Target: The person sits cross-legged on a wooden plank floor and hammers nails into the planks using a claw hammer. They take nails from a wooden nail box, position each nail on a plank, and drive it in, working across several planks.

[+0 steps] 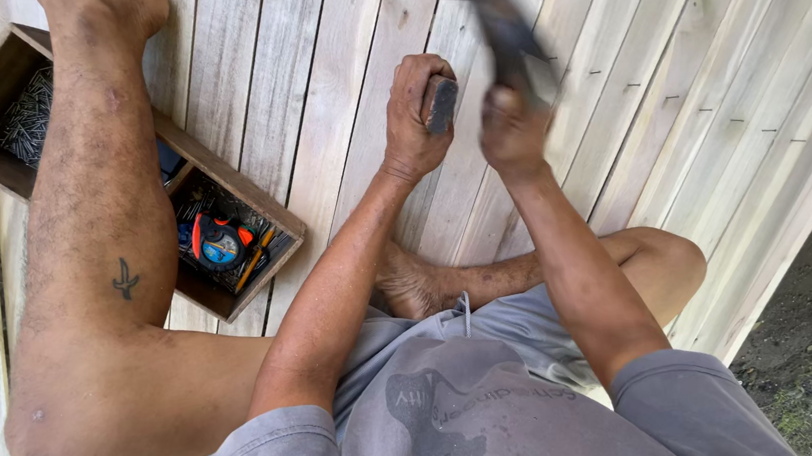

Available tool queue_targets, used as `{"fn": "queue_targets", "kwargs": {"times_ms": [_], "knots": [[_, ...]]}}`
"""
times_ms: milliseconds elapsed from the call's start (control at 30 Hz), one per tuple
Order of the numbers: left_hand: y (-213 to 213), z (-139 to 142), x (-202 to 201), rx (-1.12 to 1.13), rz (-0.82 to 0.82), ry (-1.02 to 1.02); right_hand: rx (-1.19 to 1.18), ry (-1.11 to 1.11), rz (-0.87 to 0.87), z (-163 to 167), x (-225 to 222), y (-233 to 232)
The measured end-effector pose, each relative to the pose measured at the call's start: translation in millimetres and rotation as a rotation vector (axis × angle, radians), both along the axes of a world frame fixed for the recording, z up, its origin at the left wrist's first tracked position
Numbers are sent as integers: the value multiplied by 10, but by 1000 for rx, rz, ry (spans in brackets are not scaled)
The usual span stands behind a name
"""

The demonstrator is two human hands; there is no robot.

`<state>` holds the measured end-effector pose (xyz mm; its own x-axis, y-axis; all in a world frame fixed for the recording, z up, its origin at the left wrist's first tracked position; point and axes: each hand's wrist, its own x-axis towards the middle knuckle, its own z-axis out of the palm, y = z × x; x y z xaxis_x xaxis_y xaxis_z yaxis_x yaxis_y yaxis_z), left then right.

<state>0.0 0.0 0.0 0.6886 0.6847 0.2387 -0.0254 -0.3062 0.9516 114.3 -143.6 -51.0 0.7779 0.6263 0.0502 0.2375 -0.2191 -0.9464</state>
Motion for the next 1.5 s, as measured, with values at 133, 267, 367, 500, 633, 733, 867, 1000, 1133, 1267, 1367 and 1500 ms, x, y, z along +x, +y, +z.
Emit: {"fn": "queue_targets", "kwargs": {"times_ms": [133, 267, 367, 500, 633, 733, 867, 1000, 1133, 1267, 1367, 1500], "knots": [[43, 162, -27, -47, 12, -35, -528, -358, 142, 663, -51, 459], [44, 148, -11, -43, 26, -35, -246, -324, 62, 1042, -127, 368], [53, 178, -1, -22, 15, -34, -54, -213, -16, 1018, -172, 376], [44, 171, 2, -10, 11, -63, -406, -453, 84, 807, -59, 462], [88, 126, 24, -40, 7, -47, -535, -300, 8, 759, 33, 414], [42, 101, 26, -19, 10, -32, -400, -357, -26, 753, 10, 354], [47, 55, 3, -44, 1, -4, -450, -211, 9, 645, -52, 486], [93, 39, 2, -102, -18, -47, -671, -214, 82, 576, -74, 524], [103, 48, -109, -79, -3, -77, -653, -221, 43, 594, -283, 289], [48, 108, -170, -101, 5, -27, -715, -62, -4, 624, -529, -53], [33, 233, -118, -240, 126, -111, -681, 38, -63, 638, -666, -331], [-36, 511, -81, 6, 32, -104, -620, 220, -86, 703, -736, -634]]}}
